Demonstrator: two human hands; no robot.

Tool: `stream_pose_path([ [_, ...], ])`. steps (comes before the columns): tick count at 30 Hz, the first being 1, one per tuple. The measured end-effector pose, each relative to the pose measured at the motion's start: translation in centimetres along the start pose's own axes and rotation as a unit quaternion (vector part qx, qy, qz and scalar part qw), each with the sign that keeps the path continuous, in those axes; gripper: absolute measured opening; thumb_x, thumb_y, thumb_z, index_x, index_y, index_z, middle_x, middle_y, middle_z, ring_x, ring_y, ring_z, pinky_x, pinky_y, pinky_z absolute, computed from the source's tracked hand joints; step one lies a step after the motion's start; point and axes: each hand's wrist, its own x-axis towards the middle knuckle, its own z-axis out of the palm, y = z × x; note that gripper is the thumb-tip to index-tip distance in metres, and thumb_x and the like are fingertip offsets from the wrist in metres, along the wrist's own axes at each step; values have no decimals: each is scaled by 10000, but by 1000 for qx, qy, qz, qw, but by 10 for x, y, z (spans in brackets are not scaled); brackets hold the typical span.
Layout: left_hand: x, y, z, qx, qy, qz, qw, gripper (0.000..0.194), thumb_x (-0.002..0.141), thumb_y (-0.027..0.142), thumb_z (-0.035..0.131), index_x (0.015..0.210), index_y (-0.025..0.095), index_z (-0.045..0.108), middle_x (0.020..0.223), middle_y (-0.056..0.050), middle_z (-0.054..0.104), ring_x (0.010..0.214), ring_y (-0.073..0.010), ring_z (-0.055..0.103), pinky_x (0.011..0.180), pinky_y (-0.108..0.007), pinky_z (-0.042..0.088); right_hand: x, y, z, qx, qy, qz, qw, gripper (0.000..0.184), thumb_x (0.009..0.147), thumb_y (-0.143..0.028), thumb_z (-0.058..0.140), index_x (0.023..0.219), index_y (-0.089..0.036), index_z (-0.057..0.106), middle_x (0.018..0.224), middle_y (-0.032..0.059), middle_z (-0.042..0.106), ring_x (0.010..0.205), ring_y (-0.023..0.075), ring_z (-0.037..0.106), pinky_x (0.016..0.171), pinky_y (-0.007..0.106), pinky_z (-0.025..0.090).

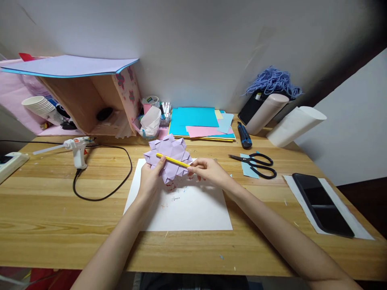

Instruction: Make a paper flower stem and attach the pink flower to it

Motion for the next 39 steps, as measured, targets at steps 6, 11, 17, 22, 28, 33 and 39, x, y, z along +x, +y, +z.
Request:
stream_pose_path([
  [6,1,-4,-3,13,-14,11,1000,444,650,376,720,1010,129,642,1070,-102,657,981,-227,603,824,-308,472,-3,-7,-3,49,-32,37,998,259,708,-391,664,813,-155,651,838,72,710,520,85,580,497,211,435],
  [11,-2,2,0,1,-39,-4,999,437,651,377,720,999,127,638,1040,-92,662,909,-192,618,766,-259,475,-4,-9,-4,53,-26,42,997,263,703,-405,662,758,-148,660,789,70,719,479,70,539,477,207,403],
  [17,-3,7,3,-14,-13,-40,999,418,650,416,711,958,143,636,963,-65,672,806,-149,625,689,-217,478,-4,-8,-3,49,-29,28,998,287,704,-426,657,748,-143,665,765,71,714,478,72,527,494,218,417],
  [22,1,6,0,-20,22,-20,999,403,639,414,716,922,138,639,969,-71,674,823,-158,625,681,-225,486,-3,-6,-4,12,-49,21,999,333,724,-484,620,744,-153,641,683,53,686,442,73,479,453,216,391],
  [28,2,18,-2,-70,68,-15,995,342,609,354,744,859,143,644,872,-43,690,774,-137,630,693,-222,488,-7,-17,-14,-57,-97,-2,994,322,792,-454,546,765,-154,659,558,-4,570,472,76,431,472,210,328],
  [33,2,20,-4,-62,74,-10,995,341,592,373,753,819,141,647,837,-41,689,733,-131,630,654,-213,485,-8,-19,-13,-62,-98,-28,993,314,806,-428,528,745,-152,666,536,-14,525,514,89,447,520,219,343],
  [39,3,19,-6,-66,67,8,996,335,589,361,758,825,150,648,834,-27,690,750,-128,635,677,-213,486,-7,-17,-12,-56,-100,-35,993,334,795,-456,530,741,-156,665,548,-9,531,523,97,460,523,222,343],
])
